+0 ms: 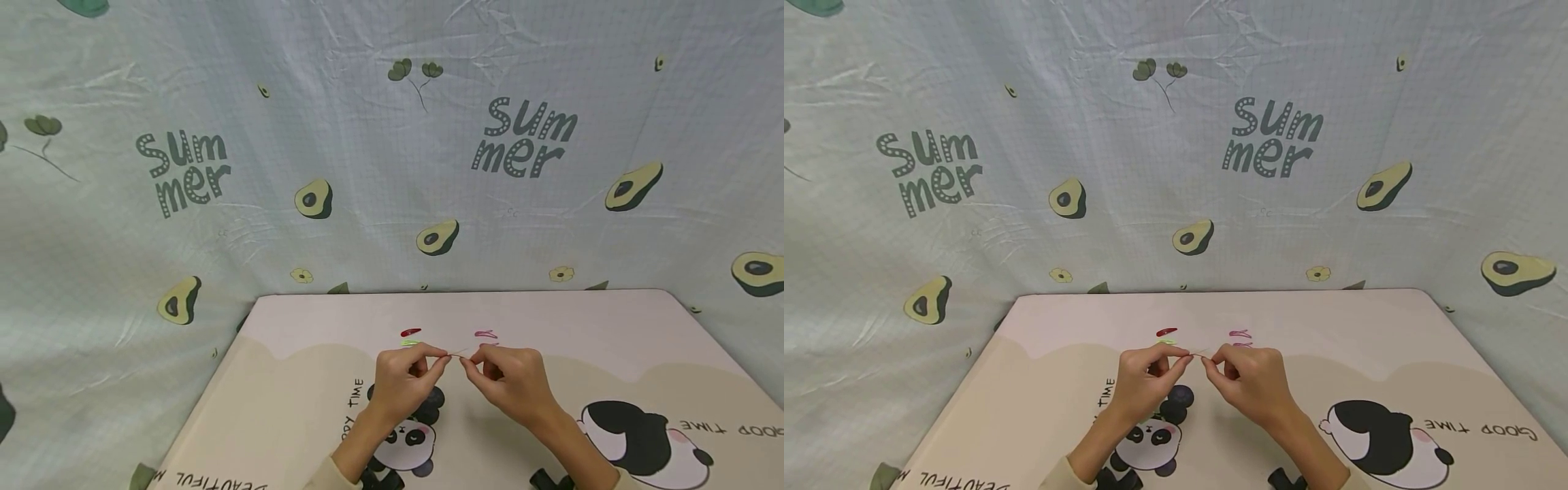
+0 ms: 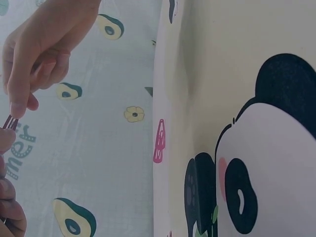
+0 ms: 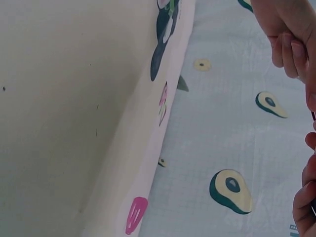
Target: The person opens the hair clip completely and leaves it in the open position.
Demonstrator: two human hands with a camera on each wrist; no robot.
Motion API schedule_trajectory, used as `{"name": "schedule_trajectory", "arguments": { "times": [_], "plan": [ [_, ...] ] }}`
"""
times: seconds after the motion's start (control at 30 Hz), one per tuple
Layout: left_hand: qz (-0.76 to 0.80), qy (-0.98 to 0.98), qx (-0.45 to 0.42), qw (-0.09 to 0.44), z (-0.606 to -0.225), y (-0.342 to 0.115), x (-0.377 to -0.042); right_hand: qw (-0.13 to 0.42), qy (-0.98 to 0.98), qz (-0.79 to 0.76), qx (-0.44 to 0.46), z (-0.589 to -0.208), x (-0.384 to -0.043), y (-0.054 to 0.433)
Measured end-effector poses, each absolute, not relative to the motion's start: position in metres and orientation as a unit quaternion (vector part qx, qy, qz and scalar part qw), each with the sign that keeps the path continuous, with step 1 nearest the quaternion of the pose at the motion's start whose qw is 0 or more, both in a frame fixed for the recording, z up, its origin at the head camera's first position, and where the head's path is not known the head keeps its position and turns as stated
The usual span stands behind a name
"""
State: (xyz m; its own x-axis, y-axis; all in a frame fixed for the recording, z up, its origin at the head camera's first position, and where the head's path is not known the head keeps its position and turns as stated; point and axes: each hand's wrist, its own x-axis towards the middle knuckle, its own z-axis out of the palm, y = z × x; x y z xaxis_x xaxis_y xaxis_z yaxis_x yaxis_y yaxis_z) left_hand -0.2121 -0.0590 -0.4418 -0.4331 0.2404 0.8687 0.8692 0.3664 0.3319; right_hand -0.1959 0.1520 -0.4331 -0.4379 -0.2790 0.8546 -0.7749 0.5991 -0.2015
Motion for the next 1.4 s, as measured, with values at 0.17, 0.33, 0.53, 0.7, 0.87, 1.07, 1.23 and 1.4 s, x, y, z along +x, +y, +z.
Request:
{"name": "schedule_trajectory", "arguments": {
  "times": [0.17, 0.33, 0.53, 0.7, 0.87, 1.07, 1.23, 1.4],
  "plan": [
    [-0.417, -0.737, -0.377, 0.375, -0.442, -0.059, -0.212, 0.415, -0.792, 0.299, 0.334, -0.434, -0.197, 0.152],
    [-0.415, -0.737, -0.379, 0.376, -0.441, -0.059, -0.212, 0.411, -0.795, 0.297, 0.333, -0.434, -0.199, 0.154],
    [-0.411, -0.739, -0.381, 0.376, -0.44, -0.059, -0.212, 0.393, -0.814, 0.288, 0.316, -0.431, -0.198, 0.156],
    [-0.414, -0.739, -0.378, 0.373, -0.441, -0.059, -0.213, 0.39, -0.813, 0.291, 0.319, -0.431, -0.198, 0.155],
    [-0.426, -0.74, -0.375, 0.361, -0.441, -0.058, -0.213, 0.392, -0.808, 0.295, 0.327, -0.43, -0.198, 0.156],
    [-0.443, -0.739, -0.372, 0.345, -0.441, -0.056, -0.211, 0.385, -0.81, 0.299, 0.327, -0.427, -0.196, 0.157],
    [-0.456, -0.741, -0.365, 0.331, -0.439, -0.053, -0.209, 0.379, -0.811, 0.305, 0.324, -0.423, -0.195, 0.159],
    [-0.47, -0.748, -0.349, 0.312, -0.437, -0.047, -0.21, 0.384, -0.811, 0.298, 0.326, -0.419, -0.199, 0.165]
  ]
}}
